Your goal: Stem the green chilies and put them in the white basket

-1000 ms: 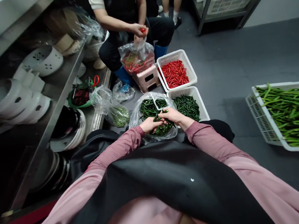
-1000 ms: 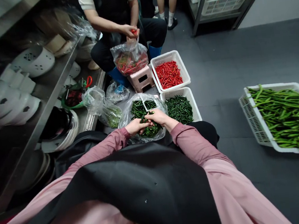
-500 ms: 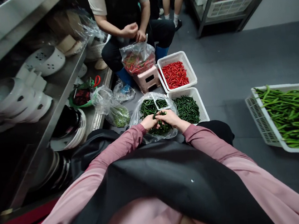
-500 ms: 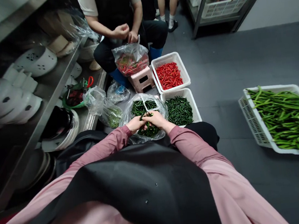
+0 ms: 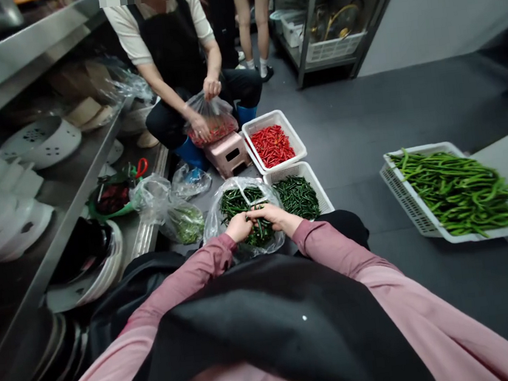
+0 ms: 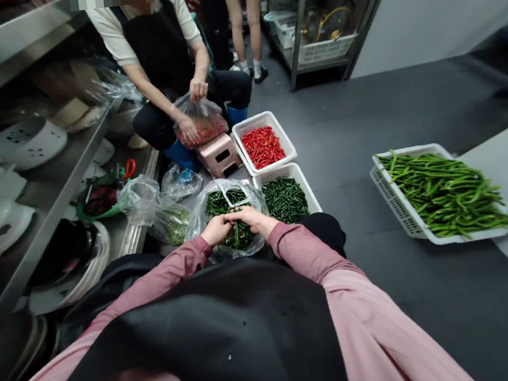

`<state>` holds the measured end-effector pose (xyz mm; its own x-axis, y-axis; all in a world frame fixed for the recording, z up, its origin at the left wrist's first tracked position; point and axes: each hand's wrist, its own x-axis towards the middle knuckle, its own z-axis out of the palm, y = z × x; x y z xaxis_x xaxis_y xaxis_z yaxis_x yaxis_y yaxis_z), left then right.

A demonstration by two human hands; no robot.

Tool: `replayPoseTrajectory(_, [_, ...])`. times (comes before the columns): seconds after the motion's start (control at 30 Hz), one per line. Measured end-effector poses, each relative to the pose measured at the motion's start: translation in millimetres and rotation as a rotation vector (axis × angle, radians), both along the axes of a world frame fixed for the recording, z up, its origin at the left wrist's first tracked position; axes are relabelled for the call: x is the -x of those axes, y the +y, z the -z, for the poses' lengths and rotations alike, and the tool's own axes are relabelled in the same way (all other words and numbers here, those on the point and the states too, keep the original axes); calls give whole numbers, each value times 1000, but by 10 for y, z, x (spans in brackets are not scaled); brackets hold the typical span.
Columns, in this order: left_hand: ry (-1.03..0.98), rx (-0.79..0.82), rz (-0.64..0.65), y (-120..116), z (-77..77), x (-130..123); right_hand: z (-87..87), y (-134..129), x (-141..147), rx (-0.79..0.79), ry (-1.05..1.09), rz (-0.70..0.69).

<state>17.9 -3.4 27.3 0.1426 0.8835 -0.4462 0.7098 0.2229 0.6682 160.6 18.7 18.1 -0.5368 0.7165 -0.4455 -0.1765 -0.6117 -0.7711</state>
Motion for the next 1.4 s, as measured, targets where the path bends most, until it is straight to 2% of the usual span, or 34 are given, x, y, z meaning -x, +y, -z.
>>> replayPoseTrajectory(0.07, [94,-124,58,-15,51,-30,16,-36,32,24,-19,34])
replayPoseTrajectory(0.17, [26,-201,90,-30,70,6,8,-22,15,41,2,89])
replayPoseTrajectory(0.3, [-179,-201,129,-34,-14,149,-60,42,-63,47,32,224])
replayPoseTrajectory(0.4, [-203,-120,83,-40,-95,192,-101,60,-79,-1,-20,257])
replayPoseTrajectory(0.47, [-159,-61,-9,-29,-105,174,-117,56,-60,-139,-99,300])
replayPoseTrajectory(0.63, [-36,-32,-34,62,18,152,-198,15,-29,-630,-411,377])
replayPoseTrajectory(0.7, [6,-1,-47,94,77,192,-222,7,-38,-701,-458,416])
replayPoseTrajectory(0.77, [102,-54,5,97,144,251,-210,26,-50,-600,-422,432])
replayPoseTrajectory(0.87, [314,-223,183,8,281,340,-145,104,-81,-195,-258,412])
replayPoseTrajectory(0.93, [430,-162,295,-108,393,381,-110,155,-108,33,-134,396])
replayPoseTrajectory(1.0, [499,-11,354,-229,507,398,-105,177,-131,123,-45,383])
replayPoseTrajectory(1.1, [525,39,337,-337,659,374,-136,146,-129,126,7,325])
replayPoseTrajectory(1.23, [484,50,304,-300,758,290,-118,54,-64,55,-80,200])
replayPoseTrajectory(1.3, [442,37,253,-242,713,266,-66,9,-32,-19,-187,166])
replayPoseTrajectory(1.4, [307,-140,112,-152,495,273,13,-55,2,-134,-367,102])
